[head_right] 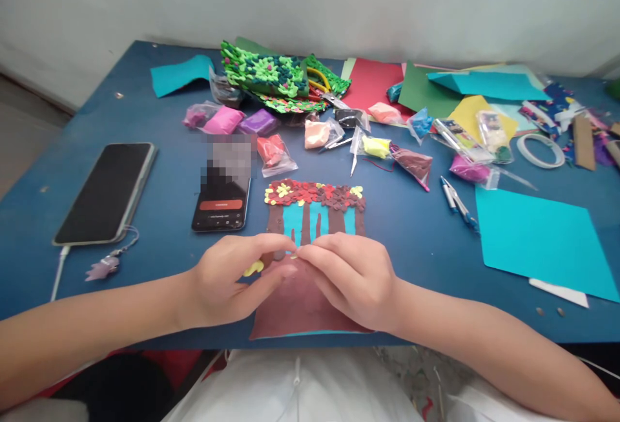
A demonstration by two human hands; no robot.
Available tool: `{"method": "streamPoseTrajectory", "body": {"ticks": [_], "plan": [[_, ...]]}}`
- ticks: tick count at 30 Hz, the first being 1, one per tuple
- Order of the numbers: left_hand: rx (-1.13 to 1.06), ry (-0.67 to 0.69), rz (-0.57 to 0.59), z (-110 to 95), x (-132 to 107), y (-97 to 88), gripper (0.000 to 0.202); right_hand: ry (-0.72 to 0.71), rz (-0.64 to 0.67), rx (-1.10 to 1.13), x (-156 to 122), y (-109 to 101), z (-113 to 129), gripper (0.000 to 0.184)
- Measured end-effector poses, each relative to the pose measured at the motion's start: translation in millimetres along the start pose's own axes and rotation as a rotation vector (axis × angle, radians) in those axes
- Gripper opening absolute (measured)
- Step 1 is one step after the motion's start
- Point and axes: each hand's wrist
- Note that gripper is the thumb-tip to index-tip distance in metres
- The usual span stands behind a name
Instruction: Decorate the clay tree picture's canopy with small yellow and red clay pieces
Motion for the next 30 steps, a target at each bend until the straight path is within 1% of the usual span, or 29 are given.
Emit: {"method": "streamPoseTrajectory", "body": {"ticks": [3, 7, 10, 12, 14, 17, 20, 22, 24, 25, 27, 30], "plan": [[-0.035, 0.008, 0.007, 1, 2, 0.4, 0.011, -0.003, 0.005, 0.005, -1, 0, -1, 0.017], [-0.174, -0.091, 0.020, -2, 7, -3.3, 0.011, 0.023, 0.013, 0.044, 1, -1, -2, 0.016], [-0.290, -0.189, 0.033, -5, 10, -5.8, 0.007, 0.140, 0.022, 0.152, 4, -1, -2, 0.013], [-0.345, -0.251, 0.051, -5, 11, -6.4, 0.007, 0.231, 0.054, 0.241, 6, -1, -2, 0.010], [-0.377, -0.289, 0.068, -5, 10, -5.9, 0.007, 0.293, 0.087, 0.309, 7, -1, -2, 0.007], [-0.397, -0.279, 0.069, -4, 9, -4.4, 0.008, 0.333, 0.113, 0.372, 7, 0, 0, 0.005], [-0.371, -0.265, 0.075, -2, 7, -3.9, 0.007, 0.374, 0.127, 0.400, 10, -3, 0, 0.006], [-0.320, -0.270, 0.090, 0, 7, -4.3, 0.007, 0.492, 0.156, 0.435, 15, -9, -6, 0.006], [-0.235, -0.231, 0.100, 4, 6, -4.4, 0.009, 0.703, 0.200, 0.484, 22, -19, -20, 0.013], [-0.180, -0.186, 0.104, 6, 6, -4.0, 0.010, 0.809, 0.219, 0.498, 25, -25, -31, 0.018], [-0.056, -0.058, 0.110, 13, 5, -2.0, 0.014, 0.988, 0.302, 0.492, 30, -37, -55, 0.028], [0.111, 0.114, 0.140, 21, 3, 2.3, 0.017, 1.155, 0.461, 0.542, 32, -48, -92, 0.044]]}}
Point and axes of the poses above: each hand's wrist, its own x-axis towards the middle knuckle, its own y-axis out of the palm, z = x × y, and after that the axes turned 5 degrees about -x, right-handed
